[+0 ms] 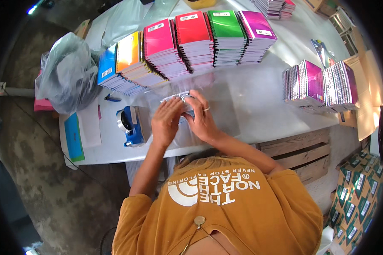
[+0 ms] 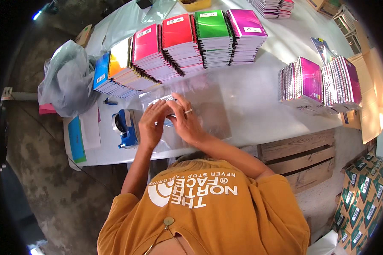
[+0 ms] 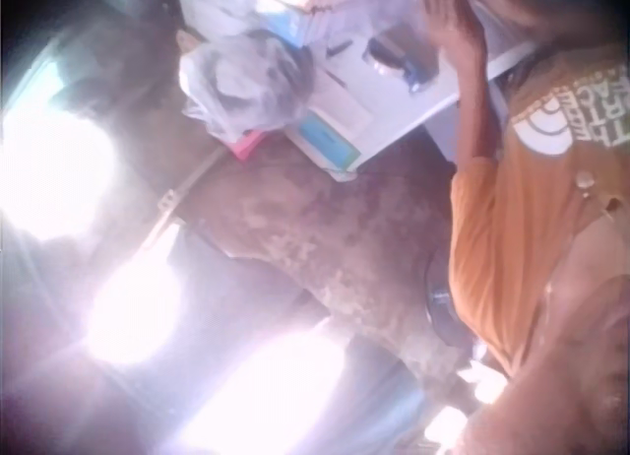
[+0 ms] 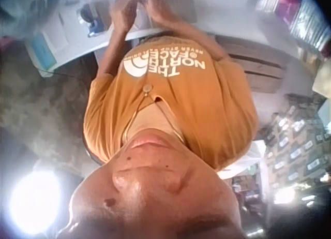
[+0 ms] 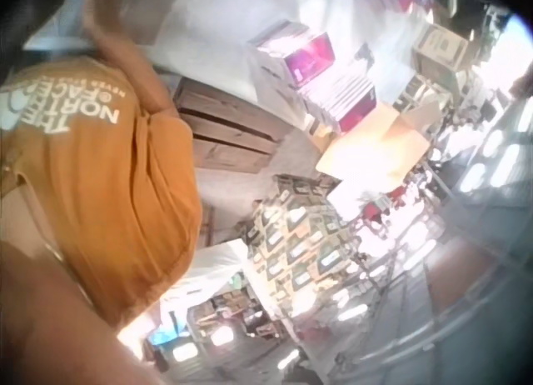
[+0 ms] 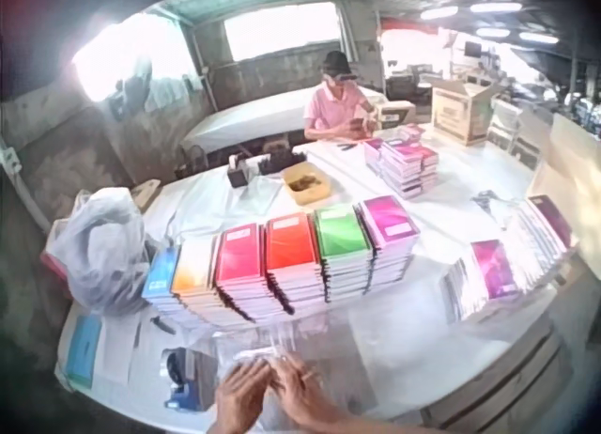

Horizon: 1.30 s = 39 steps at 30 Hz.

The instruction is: The person gathers colorful notebooks into stacks of five and places each stack into a plastic bag, sealing it with adhesive tape from a dispenser.

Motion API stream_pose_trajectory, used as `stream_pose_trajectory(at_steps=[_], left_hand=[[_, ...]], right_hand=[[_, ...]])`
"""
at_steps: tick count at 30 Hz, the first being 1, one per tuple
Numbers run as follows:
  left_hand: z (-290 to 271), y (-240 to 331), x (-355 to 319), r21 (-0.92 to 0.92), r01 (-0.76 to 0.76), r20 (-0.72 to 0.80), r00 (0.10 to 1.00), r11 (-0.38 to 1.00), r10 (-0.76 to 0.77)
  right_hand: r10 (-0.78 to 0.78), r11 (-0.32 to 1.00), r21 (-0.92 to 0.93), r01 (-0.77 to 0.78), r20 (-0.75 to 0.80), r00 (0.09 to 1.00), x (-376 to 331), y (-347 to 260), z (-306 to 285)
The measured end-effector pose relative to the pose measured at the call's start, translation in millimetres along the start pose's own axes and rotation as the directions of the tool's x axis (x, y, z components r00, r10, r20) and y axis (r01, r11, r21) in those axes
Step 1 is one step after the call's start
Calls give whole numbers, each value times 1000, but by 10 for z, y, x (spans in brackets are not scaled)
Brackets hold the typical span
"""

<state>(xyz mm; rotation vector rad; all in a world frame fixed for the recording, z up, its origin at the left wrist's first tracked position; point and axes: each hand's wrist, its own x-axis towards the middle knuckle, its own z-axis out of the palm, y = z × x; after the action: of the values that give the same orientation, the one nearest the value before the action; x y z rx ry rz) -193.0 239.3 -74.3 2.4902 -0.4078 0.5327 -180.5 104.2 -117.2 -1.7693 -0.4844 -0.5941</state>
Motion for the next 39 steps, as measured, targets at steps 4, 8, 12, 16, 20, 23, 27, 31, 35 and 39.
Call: stream_pose_trajectory(at_steps=[4, 8, 12, 16, 20, 23, 27, 31, 35, 39], left_hand=[[35, 178, -347, 164, -24, -3, 1000, 986, 25], [-293, -75, -660, 115, 224, -203, 959, 968, -198], [-920, -543, -818, 125, 763, -438, 615, 634, -655], [-1117, -894, -1014, -307, 950, 198, 121, 56, -973], [-1187, -1128, -1127, -197, 979, 414, 136, 57, -900], [-1204, -1171, -1515, -733, 677, 442, 403, -64, -802], [-1141, -953, -1970, -884, 449, 395, 571, -129, -719], [-1054, -1299, -2015, 213, 817, -421, 571, 536, -704], [-990, -224, -547, -728, 505, -255, 428, 464, -867], [-96, 532, -142, -781, 624, 321, 424, 17, -847]], right_hand=[[-9, 993, -116, 32, 188, 982, 42, 55, -67], [-185, 980, -35, 195, 193, 964, 83, 160, -104], [-243, 968, -15, 250, 193, 951, 62, 187, -98], [-261, 962, -20, 271, 212, 942, 46, 194, -97], [-281, 956, -8, 292, 244, 928, 60, 179, -72], [-292, 952, -20, 306, 250, 923, 68, 186, -86], [-282, 953, -42, 301, 250, 926, 79, 162, -101], [-305, 947, -21, 322, 264, 915, 102, 158, -116], [-311, 941, -51, 334, 259, 915, 92, 198, -127], [-294, 949, -31, 315, 281, 914, 111, 164, -144]])
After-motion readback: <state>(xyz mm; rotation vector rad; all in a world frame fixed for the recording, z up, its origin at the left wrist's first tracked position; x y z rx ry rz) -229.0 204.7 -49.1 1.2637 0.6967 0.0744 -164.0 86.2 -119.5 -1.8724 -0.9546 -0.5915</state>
